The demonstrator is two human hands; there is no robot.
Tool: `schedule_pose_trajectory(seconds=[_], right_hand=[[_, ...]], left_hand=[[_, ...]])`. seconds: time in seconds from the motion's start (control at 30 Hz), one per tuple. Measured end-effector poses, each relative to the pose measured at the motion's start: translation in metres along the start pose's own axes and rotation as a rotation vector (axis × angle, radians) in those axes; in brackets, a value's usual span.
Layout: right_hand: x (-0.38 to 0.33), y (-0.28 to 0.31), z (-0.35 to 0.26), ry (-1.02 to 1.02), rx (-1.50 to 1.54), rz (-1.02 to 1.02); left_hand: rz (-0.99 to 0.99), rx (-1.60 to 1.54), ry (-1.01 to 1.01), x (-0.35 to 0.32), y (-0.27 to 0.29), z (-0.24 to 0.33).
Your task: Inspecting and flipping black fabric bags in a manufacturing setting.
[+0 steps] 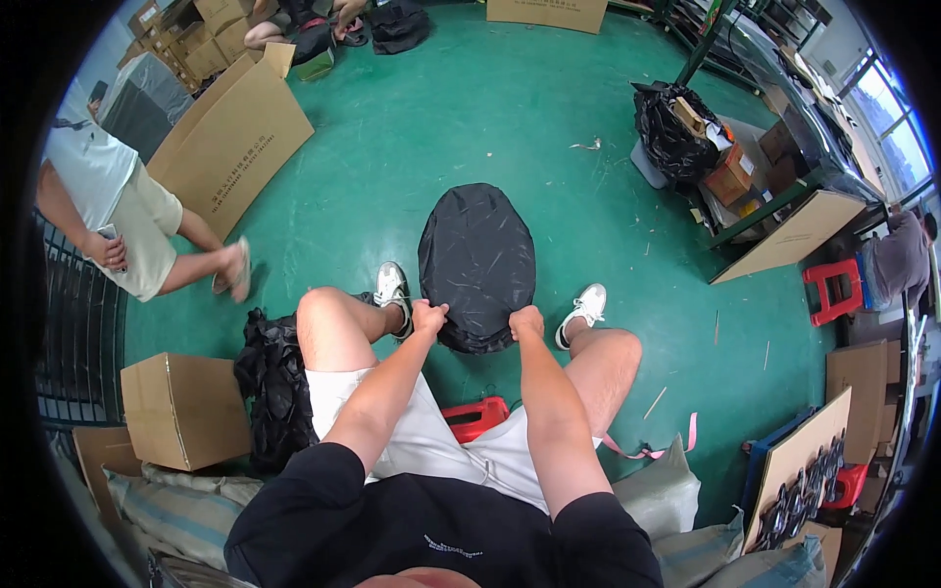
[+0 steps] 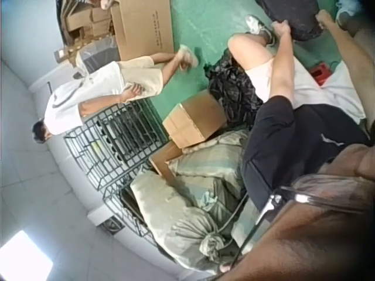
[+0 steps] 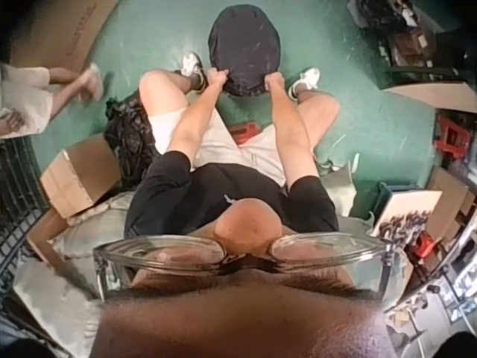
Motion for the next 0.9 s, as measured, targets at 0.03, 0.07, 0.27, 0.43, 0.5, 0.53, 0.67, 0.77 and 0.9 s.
schedule_pose_trajectory(seconds=[0.03, 0.07, 0.27, 0.43, 0.5, 0.53, 0.67, 0.77, 0.9], right_hand=[[-0.001, 0.007, -0.007, 0.033, -0.116, -0.073], [-0.002, 0.015, -0.014, 0.041, -0.237, -0.149], [0.013, 0.139, -0.088, 0.454, -0.599, -0.081], [0.01, 0.21, -0.057, 0.623, -0.562, 0.187], [0.016, 0.206, -0.013, 0.137, -0.366, -0.415], [0.012, 0.205, -0.004, 0.091, -0.229, -0.542], [0.005, 0.213, -0.007, 0.194, 0.199, -0.477], [0.009, 0.229, -0.009, 0.27, 0.244, -0.227], [0.017, 0.228, 0.004, 0.221, 0.207, -0.29]], left_hand=[[0.01, 0.001, -0.04, -0.005, 0.001, 0.005], [0.025, 0.136, -0.064, -0.011, 0.004, 0.01], [0.026, 0.349, 0.094, -0.047, 0.015, 0.024], [-0.133, -0.18, -0.043, -0.067, 0.038, 0.105], [-0.422, -0.486, -0.321, -0.083, 0.062, 0.164], [-0.388, -0.546, -0.439, -0.095, 0.083, 0.186], [-0.045, -0.379, -0.881, -0.128, 0.213, 0.222], [0.355, -0.164, -0.93, -0.118, 0.298, 0.166], [0.542, -0.037, -0.491, -0.074, 0.364, 0.012]])
Point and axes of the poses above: each hand's wrist, its own x-axis towards the middle knuckle, its own y-axis out of the back of the hand, z = x × y, the point moved 5 cm from there along x, towards the middle knuckle, and after that the axes turned 10 degrees about -z, right-handed, at the moved point
